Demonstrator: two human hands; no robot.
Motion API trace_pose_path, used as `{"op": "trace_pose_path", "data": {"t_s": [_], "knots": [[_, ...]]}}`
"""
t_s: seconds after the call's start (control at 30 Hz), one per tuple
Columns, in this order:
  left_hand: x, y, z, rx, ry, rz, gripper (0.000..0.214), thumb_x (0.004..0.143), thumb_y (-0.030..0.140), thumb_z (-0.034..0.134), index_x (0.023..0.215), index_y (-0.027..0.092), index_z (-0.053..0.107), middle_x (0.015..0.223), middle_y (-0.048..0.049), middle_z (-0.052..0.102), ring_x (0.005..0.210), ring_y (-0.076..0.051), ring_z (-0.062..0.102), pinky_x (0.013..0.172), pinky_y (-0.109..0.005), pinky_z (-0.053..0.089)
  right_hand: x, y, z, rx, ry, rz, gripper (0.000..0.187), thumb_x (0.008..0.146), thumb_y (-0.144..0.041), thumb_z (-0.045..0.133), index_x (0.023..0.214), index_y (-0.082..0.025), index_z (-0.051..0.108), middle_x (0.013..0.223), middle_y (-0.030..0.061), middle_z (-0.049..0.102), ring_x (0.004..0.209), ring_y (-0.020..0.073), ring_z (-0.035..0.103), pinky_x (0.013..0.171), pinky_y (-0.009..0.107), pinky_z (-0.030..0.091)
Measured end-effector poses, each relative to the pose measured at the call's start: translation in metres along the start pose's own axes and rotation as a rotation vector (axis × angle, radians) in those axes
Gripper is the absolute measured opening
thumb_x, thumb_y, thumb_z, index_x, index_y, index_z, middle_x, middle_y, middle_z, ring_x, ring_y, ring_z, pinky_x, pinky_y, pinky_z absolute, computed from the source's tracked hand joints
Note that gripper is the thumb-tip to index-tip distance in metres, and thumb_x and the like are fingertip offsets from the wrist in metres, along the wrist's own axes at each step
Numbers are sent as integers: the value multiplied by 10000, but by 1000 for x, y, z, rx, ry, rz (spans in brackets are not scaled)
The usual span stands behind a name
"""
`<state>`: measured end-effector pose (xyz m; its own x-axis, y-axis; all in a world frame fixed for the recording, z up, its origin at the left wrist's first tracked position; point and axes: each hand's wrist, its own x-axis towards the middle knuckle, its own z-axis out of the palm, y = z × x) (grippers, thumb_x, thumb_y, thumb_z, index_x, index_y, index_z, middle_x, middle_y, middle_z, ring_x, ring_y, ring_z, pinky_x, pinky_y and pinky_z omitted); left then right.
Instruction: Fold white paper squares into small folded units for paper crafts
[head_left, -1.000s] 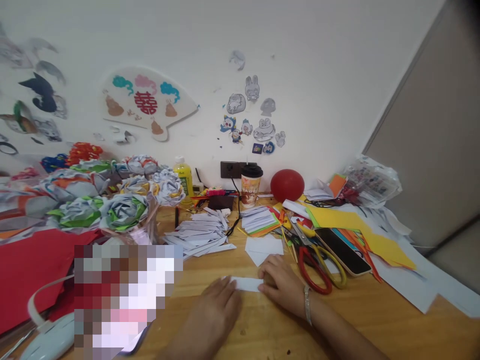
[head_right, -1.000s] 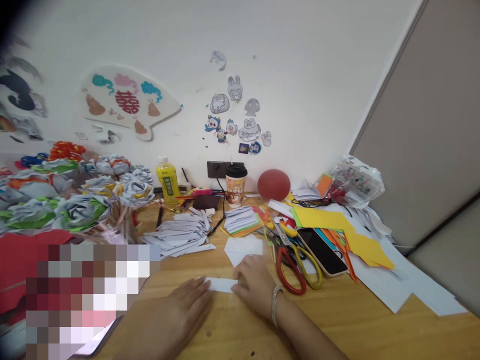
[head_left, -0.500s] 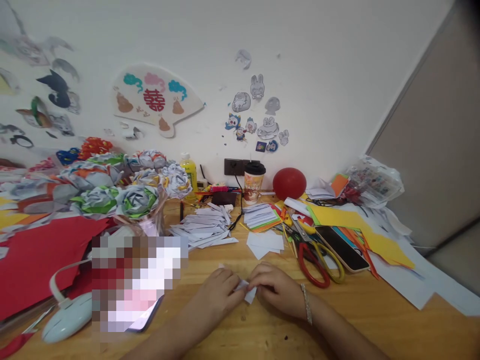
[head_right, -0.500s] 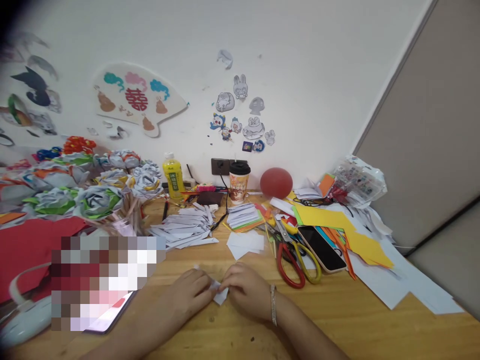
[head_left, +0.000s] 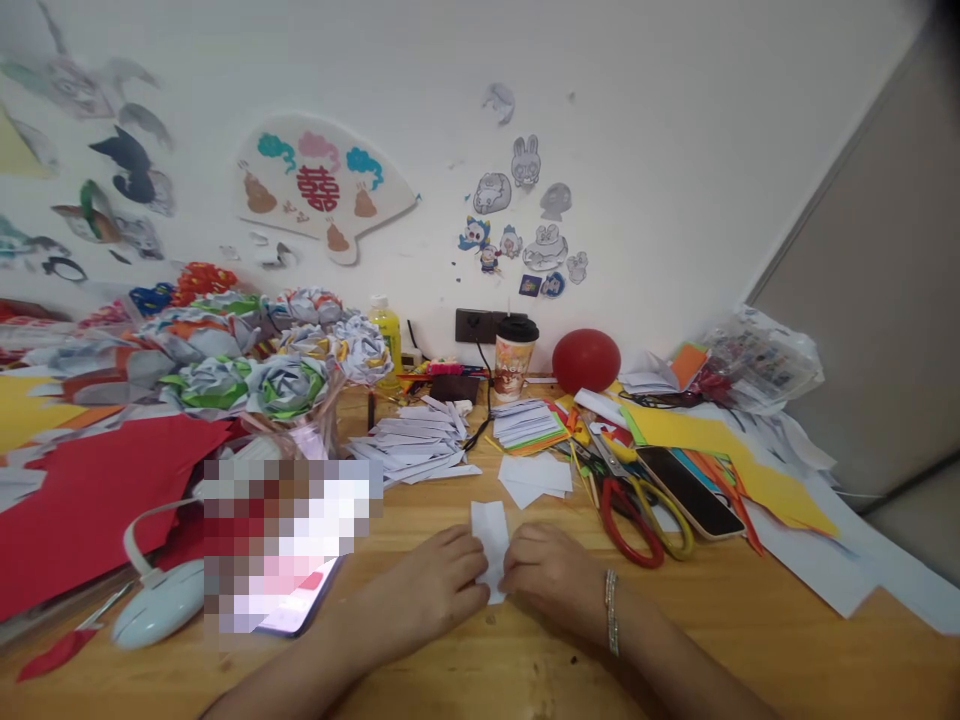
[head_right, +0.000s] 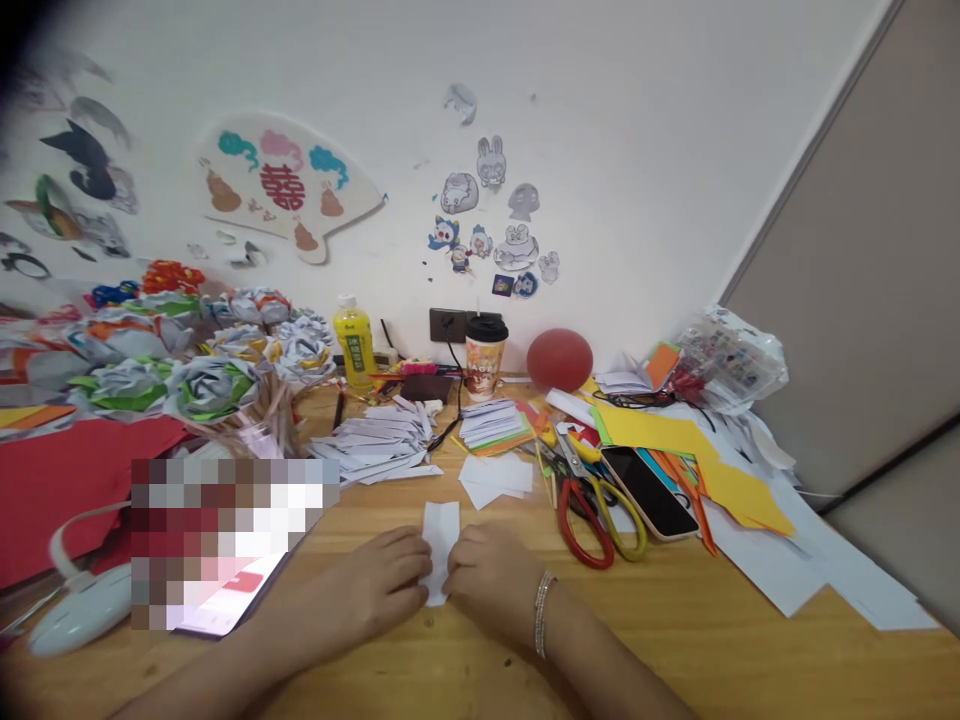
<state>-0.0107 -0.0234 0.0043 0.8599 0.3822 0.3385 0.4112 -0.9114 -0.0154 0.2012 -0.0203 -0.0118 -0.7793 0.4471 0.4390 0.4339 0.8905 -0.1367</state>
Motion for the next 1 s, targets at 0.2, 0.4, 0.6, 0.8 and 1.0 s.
{"op": "trace_pose_path", "data": {"t_s": [0.2,0.4,0.6,0.8,1.0], "knots": [[7,-5,-11,-300,-66,-109,187,936,195,419,926,199,606,929,-28,616,906,-163,527,819,-267,406,-1,7,-2,304,-15,156,48,779,-187,647,735,-195,631,755,10,663,746,138,562,718,269,418],[10,-11,2,-540,-35,-245,80,859,233,566,825,208,634,871,-10,620,874,-158,538,817,-270,394,-1,16,-3,435,-29,289,60,717,-217,725,706,-202,668,810,3,639,817,142,549,776,282,400],[11,-4,13,-475,31,-390,90,795,136,571,720,185,580,839,-14,572,857,-169,509,775,-282,389,3,9,3,391,13,484,142,643,-235,777,653,-197,641,814,-2,593,849,167,517,763,291,394],[13,4,21,-373,56,-493,101,751,104,548,693,185,560,786,-10,534,804,-176,488,713,-285,373,7,1,8,357,40,612,124,647,-164,740,626,-199,623,809,-8,567,848,169,498,771,298,375],[17,3,17,-407,18,-516,84,780,150,575,708,192,576,809,-9,552,828,-182,495,729,-286,365,7,-7,8,326,73,660,140,654,-97,681,606,-183,581,786,-4,553,825,169,479,754,305,355]]}}
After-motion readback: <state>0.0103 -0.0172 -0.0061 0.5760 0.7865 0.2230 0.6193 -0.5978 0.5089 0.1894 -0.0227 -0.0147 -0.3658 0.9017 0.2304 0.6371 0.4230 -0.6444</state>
